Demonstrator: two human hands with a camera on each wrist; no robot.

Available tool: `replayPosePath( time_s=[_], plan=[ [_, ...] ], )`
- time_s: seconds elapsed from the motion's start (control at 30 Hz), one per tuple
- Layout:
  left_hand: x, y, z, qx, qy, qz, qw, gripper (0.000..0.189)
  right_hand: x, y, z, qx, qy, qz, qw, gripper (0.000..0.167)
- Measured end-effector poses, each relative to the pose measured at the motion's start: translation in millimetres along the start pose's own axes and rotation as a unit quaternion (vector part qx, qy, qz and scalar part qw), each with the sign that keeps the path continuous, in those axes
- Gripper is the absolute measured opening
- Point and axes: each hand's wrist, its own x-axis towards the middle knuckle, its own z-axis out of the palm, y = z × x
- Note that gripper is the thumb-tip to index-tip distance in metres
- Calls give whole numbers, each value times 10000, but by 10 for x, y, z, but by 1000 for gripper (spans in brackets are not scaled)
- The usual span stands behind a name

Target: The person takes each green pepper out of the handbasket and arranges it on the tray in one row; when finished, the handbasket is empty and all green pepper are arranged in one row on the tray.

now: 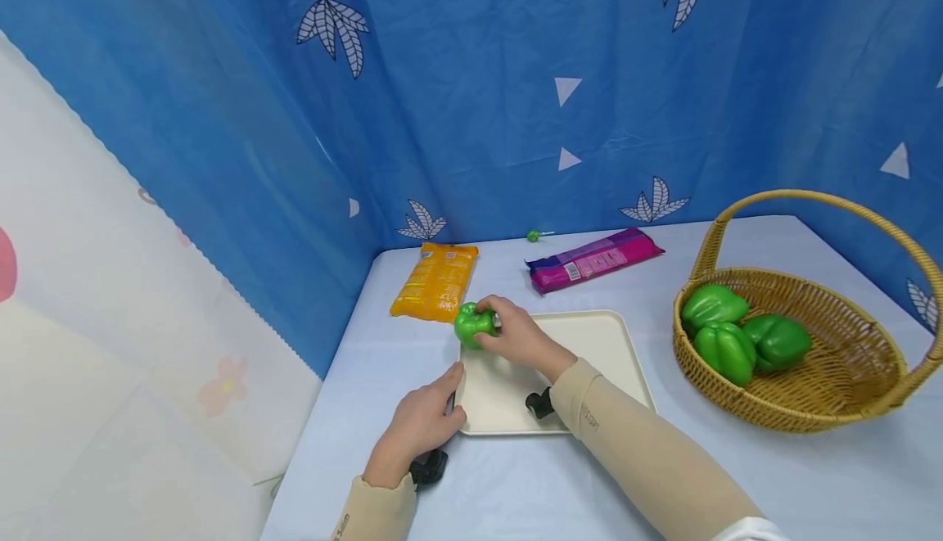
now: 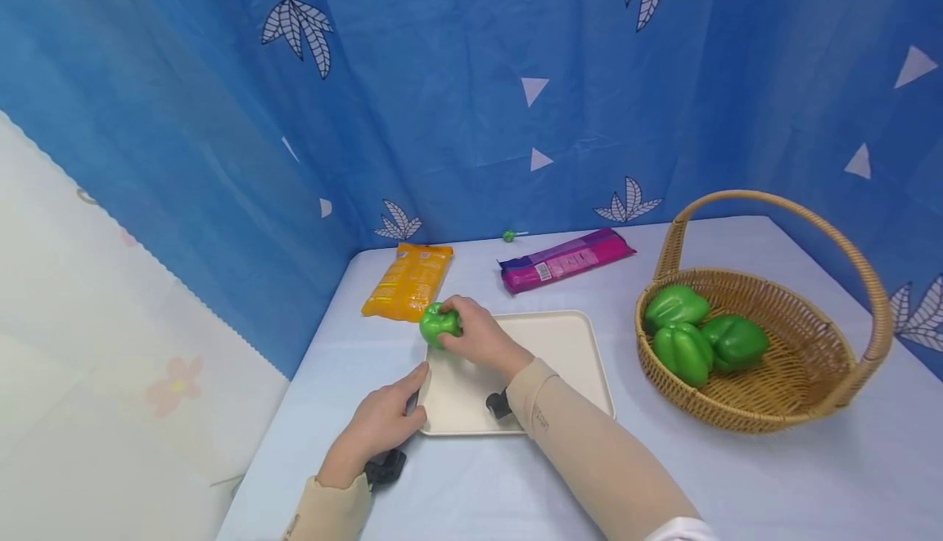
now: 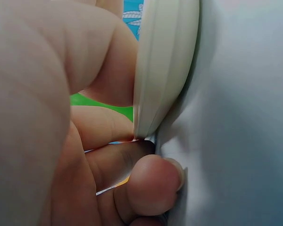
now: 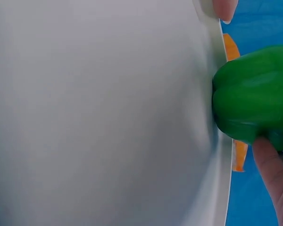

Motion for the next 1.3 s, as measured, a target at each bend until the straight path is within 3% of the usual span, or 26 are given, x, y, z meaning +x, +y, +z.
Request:
replayPosePath(
  time_s=[0.47, 0.6, 0.73, 0.9, 1.13, 1.3],
  plan=[
    [36, 55, 56, 11, -22, 15, 10000, 72, -110, 34, -92, -75, -56, 204, 9997, 77],
    [42, 68, 82, -2, -16, -7, 10000, 73, -205, 2, -250, -281, -77, 215, 9993, 85],
    [48, 73, 101, -25, -12, -33, 10000, 73, -363, -3, -641, -500, 138, 110, 9986, 81],
    [25, 52, 108, 24, -25, -86, 10000, 72, -642, 31, -1337, -1044, 568, 4, 9929, 68],
    [-25, 23, 65, 119, 54, -63, 9999, 71, -1099, 129, -2275, -2133, 1129, -203, 9702, 44],
    [-36, 17, 50, 125, 121, -60, 9998, 71, -1389, 329, -2575, -2616, 1319, 42, 9561, 32]
  ],
)
